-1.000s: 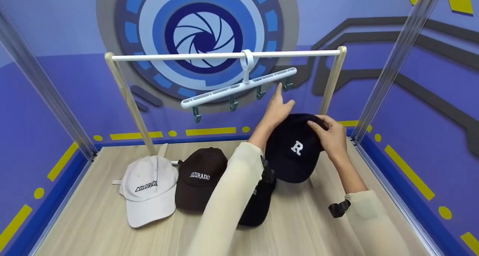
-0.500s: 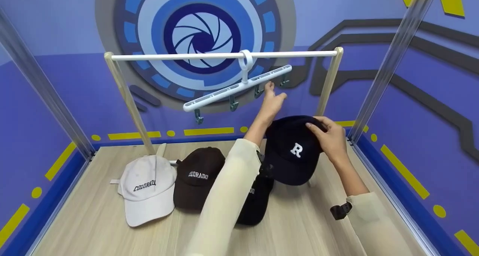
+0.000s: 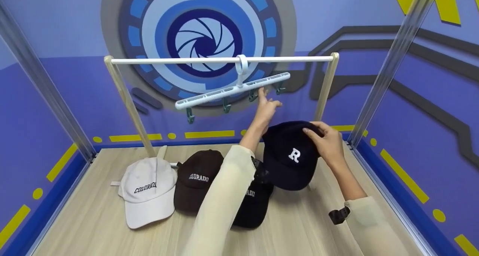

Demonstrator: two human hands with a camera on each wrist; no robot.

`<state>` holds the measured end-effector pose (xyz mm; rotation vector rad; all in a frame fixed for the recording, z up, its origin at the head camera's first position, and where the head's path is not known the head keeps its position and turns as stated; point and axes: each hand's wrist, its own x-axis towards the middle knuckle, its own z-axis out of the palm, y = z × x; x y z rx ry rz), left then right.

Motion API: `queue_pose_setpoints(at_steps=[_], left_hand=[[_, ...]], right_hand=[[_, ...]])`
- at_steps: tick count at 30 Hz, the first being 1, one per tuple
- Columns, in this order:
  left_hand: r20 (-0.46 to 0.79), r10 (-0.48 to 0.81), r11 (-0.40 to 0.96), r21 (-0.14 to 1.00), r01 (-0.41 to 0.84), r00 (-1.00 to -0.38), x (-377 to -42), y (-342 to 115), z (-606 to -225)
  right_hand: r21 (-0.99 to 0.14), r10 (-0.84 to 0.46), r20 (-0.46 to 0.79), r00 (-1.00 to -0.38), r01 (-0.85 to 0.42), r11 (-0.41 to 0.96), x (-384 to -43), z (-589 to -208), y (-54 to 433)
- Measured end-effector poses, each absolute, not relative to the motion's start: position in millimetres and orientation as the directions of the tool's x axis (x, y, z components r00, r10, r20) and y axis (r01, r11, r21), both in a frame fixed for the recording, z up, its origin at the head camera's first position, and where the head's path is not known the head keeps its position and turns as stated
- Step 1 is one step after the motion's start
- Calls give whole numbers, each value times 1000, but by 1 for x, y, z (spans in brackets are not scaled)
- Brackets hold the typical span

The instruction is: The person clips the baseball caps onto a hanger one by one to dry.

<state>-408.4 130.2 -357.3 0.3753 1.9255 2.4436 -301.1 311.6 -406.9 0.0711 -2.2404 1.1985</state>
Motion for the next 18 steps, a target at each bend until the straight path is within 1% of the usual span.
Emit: queue_pose_setpoints(at_steps=[5,8,10,13,18], left_hand=[[201,169,-156,972,175,-965,-405,133,-364],[198,216,-102,978,179,-956,-402,134,-369],[213,269,-88,977,196,-939,-401,135,-372],[263,359,-96,965,244,-896,-399,136,-377],[342,492,-197,939,281,-800,-392,133,-384]], right_hand=[[-732,221,526,-821,-306,608,-302,-409,311],[-729,221,523,-823,-298,616,-302,-412,310],[-728,224,522,-823,-294,619,-301,-413,310],[-724,224,532,-817,-301,620,-301,-415,310],[-719,209,539,-816,-317,618,-301,-416,311]])
